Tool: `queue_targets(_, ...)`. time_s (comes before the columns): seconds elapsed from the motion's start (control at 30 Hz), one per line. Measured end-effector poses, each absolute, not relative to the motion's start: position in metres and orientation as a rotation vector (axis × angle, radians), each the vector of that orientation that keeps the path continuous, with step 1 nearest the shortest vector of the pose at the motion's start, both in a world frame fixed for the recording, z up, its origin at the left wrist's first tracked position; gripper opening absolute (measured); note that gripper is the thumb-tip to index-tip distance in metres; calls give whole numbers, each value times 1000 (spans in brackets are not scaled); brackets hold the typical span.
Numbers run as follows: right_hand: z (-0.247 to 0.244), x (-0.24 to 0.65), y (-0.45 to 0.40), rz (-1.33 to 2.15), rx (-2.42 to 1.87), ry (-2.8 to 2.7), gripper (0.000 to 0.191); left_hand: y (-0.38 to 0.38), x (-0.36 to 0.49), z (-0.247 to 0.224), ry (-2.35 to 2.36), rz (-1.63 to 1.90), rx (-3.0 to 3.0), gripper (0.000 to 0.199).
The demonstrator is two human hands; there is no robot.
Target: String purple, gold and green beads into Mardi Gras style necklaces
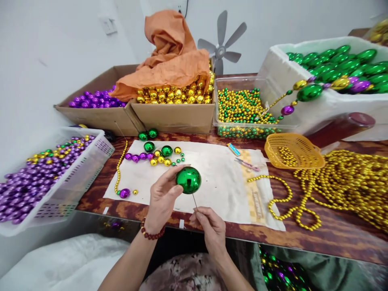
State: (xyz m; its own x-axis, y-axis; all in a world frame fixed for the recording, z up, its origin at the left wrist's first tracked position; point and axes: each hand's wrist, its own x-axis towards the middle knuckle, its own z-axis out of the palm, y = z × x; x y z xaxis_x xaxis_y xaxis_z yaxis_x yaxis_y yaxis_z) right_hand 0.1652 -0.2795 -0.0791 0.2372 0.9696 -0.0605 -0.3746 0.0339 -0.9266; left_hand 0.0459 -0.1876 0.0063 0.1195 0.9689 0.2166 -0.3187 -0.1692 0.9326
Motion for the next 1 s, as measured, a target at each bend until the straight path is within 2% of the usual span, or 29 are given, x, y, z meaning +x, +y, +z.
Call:
queue_targets(0.77,-76,164,-277,1162,-951,-801,16,-212,45,11,721,1311,1388,38)
queue_targets(1.0,-60,178,-267,1276,-1000,-840,18,-214,55,-6,927,1201,1296,47)
